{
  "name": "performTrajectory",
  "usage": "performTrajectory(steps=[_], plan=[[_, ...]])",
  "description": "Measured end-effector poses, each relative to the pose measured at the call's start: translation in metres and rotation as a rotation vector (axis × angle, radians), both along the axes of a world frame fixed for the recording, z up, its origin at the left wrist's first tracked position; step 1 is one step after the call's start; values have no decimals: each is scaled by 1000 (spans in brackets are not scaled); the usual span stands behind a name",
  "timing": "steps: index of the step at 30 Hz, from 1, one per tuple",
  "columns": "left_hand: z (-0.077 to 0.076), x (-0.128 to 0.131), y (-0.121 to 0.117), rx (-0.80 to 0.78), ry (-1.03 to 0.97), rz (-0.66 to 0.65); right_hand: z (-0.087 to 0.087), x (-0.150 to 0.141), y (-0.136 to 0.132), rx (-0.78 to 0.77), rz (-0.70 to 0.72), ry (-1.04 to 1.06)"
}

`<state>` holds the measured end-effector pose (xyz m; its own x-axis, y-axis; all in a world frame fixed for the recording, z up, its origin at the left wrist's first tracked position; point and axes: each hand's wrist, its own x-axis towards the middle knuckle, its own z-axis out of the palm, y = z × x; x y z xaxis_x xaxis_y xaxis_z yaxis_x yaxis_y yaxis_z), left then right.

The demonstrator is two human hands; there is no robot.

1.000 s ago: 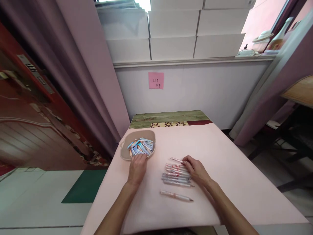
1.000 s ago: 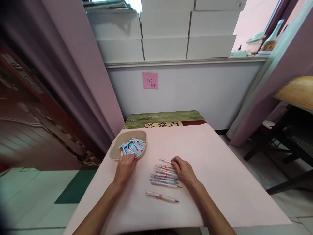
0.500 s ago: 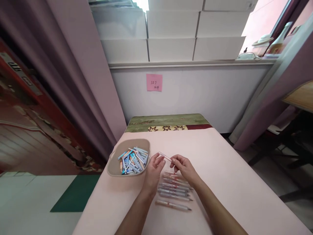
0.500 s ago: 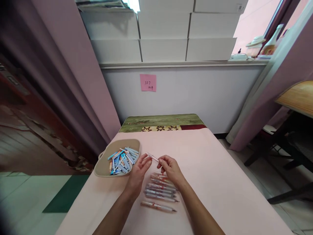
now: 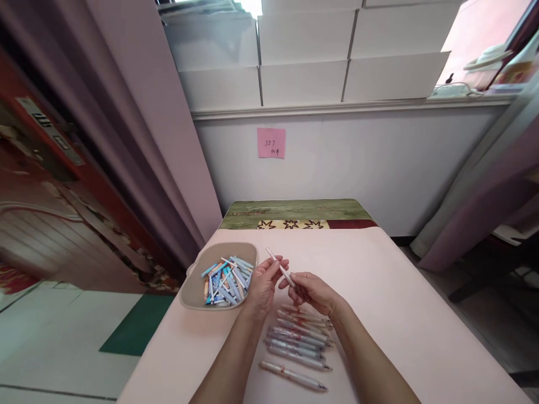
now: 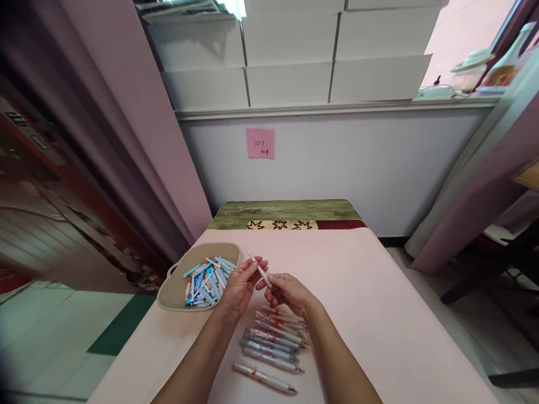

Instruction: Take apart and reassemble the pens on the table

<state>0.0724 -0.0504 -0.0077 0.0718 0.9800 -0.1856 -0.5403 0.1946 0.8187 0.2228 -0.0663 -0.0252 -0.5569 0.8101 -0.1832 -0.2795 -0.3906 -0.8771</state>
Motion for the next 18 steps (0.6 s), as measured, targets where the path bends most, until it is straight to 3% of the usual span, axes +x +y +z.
performTrajectory(steps=[3, 9, 14, 18], plan=[[-3, 4, 2, 23, 69, 61, -4, -3, -2, -22, -68, -4], [-8, 18, 6, 30, 114, 192, -7, -4, -5, 49, -378, -183], [-3, 25, 4, 33, 128, 177, 0, -2, -9, -10, -289, -185], [-3, 24, 3, 37, 126, 212, 1, -3, -10, 61, -398, -175]])
